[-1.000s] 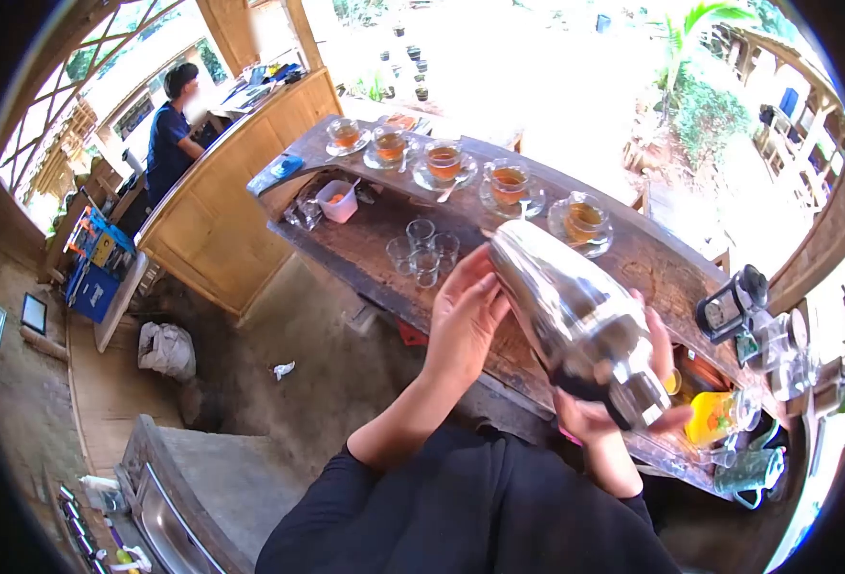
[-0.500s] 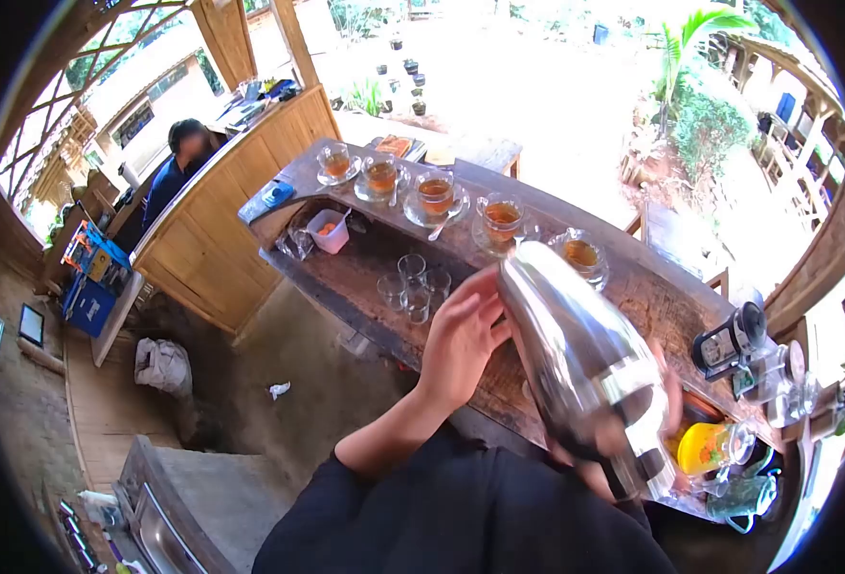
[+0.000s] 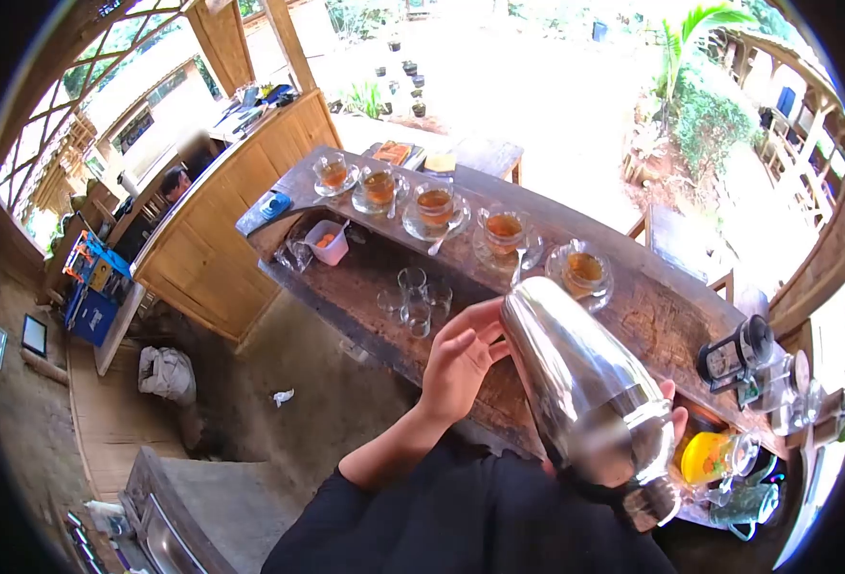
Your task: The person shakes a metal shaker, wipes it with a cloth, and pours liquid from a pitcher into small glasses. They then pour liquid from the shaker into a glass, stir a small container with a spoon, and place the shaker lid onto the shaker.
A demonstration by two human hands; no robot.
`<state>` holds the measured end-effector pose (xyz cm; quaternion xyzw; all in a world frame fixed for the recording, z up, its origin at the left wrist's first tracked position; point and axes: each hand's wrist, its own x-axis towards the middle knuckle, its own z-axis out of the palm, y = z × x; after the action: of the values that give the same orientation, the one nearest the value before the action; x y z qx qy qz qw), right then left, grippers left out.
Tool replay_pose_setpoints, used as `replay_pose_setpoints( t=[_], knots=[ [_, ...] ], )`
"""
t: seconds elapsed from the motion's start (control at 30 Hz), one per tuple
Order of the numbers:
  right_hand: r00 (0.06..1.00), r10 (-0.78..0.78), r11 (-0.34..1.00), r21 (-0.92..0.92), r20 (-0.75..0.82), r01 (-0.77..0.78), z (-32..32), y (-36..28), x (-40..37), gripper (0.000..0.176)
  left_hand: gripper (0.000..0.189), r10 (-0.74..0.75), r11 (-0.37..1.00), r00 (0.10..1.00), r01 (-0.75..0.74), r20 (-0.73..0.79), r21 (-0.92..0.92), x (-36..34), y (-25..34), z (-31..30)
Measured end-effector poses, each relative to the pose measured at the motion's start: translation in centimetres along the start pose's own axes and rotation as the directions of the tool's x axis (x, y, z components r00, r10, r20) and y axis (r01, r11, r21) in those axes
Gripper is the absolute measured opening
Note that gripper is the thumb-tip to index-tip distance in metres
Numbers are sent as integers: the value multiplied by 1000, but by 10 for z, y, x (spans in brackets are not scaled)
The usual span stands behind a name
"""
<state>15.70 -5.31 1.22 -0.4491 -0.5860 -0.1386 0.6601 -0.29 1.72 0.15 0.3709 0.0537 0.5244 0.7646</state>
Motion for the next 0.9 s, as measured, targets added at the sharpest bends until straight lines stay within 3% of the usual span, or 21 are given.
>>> replay_pose_setpoints(
  t=[0.07,0.13,0.2,0.23,0.3,0.33,0.37,0.4,0.43,0.47,0.5,0.53,0.6,0.7,0.73,0.77,0.83,0.9],
  knots=[
    [999,-16,997,78,45,13,7,6,-4,73,56,82,995,990,-75,-113,71,5,-6,4],
    [993,-112,965,235,-22,114,18,10,-12,79,58,102,984,975,-70,-199,165,4,-7,-2],
    [993,-113,983,-139,26,115,-12,-6,-6,77,56,84,986,992,-96,-89,-138,3,-3,4],
    [994,-108,984,-143,26,110,-15,-5,-8,77,56,79,986,993,-91,-90,-138,3,-4,7],
    [997,-44,987,-151,66,53,-26,-7,-18,73,56,100,995,994,-100,50,-9,-4,-12,13],
    [996,-17,987,-157,84,30,-33,-8,-21,76,56,96,995,994,-96,43,-14,-1,-18,11],
    [965,121,993,-46,232,-113,-31,5,-9,81,57,22,1000,992,-21,-121,9,6,-24,6],
    [936,-288,907,256,-204,335,8,14,1,94,58,-48,998,958,57,-281,23,8,-28,4],
    [992,-126,968,220,9,121,-17,0,7,98,59,-9,999,961,17,-278,28,4,-29,9],
    [979,45,987,143,201,-75,-42,-16,11,104,59,-1,999,966,10,-259,34,1,-25,18],
    [990,-29,999,13,-135,31,-31,-1,-17,89,57,3,1000,990,0,-143,19,-6,-21,31],
    [990,-32,999,14,-135,34,-31,1,-12,89,55,2,1000,999,-2,-39,-2,-12,-19,41],
    [1000,-18,999,44,-12,18,-35,1,-2,90,55,8,999,1000,-7,-15,32,-13,-22,41],
    [994,-10,997,74,105,2,-43,-2,11,92,61,-54,997,948,35,-313,-65,-2,-35,19],
    [995,3,997,73,103,-10,-45,-5,12,93,61,-47,998,956,31,-291,-59,-6,-31,28],
    [971,59,998,-42,230,-51,-67,3,-9,106,59,-50,995,987,37,-150,-88,-12,-24,42],
    [971,28,997,-71,237,-12,-69,2,5,103,56,-83,989,994,91,69,-119,-18,-21,51],
    [957,20,993,-121,289,16,-76,-9,10,96,56,-104,988,994,100,-23,-113,-14,-29,47]
  ],
)
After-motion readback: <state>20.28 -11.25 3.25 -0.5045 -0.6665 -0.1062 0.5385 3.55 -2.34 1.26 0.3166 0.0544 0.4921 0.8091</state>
